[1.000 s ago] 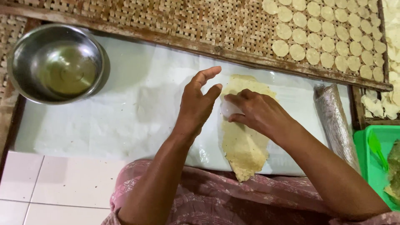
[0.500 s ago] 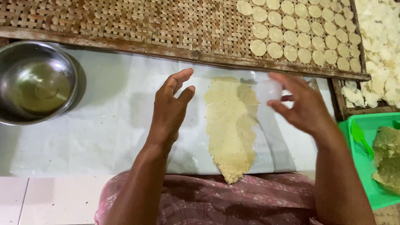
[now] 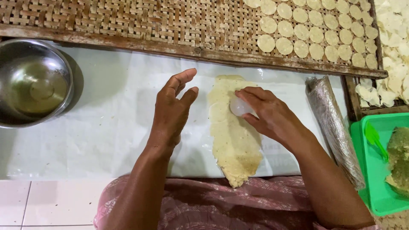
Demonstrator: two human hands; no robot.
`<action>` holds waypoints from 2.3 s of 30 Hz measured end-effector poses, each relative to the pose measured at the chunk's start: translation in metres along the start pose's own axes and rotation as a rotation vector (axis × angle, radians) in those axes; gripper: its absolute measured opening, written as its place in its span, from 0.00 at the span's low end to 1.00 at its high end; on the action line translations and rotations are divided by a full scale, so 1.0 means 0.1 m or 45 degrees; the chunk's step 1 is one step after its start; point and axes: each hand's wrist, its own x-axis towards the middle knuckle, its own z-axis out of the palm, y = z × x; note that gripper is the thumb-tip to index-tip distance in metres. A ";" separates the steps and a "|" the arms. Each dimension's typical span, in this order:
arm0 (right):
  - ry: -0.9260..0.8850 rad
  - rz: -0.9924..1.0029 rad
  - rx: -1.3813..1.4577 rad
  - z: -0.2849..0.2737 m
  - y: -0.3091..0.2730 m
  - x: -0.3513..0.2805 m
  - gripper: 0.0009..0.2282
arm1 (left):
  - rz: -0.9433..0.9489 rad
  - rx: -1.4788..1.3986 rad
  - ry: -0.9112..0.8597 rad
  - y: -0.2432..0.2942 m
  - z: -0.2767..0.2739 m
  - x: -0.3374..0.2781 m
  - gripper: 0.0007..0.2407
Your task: Preparing small circular dough pieces by rolling and cutting dough.
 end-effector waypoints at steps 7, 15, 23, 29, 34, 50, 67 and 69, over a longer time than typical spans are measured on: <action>-0.038 0.014 -0.046 -0.04 -0.10 0.05 0.23 | 0.014 -0.005 -0.018 -0.03 0.01 0.01 0.19; -0.052 -0.023 -0.218 0.04 -0.08 0.07 0.24 | 0.015 -0.025 -0.024 -0.01 0.01 -0.02 0.19; -0.064 0.012 -0.422 0.11 -0.10 0.10 0.25 | 0.021 -0.018 -0.028 -0.03 0.00 -0.04 0.19; -0.064 0.040 -0.434 0.00 -0.21 0.09 0.25 | 0.024 -0.033 -0.032 -0.02 0.01 -0.03 0.19; -0.095 0.011 -0.302 -0.08 -0.29 0.10 0.25 | 0.070 -0.026 -0.050 -0.03 0.03 -0.04 0.19; -0.053 0.043 0.034 0.07 -0.07 0.06 0.31 | -0.081 0.037 -0.016 0.06 0.04 -0.01 0.19; 0.014 0.008 -0.139 0.17 0.02 0.16 0.22 | -0.081 0.012 0.038 0.06 0.05 -0.01 0.20; -0.043 0.051 -0.168 0.19 0.03 0.18 0.22 | -0.086 -0.016 0.040 0.01 0.03 0.00 0.20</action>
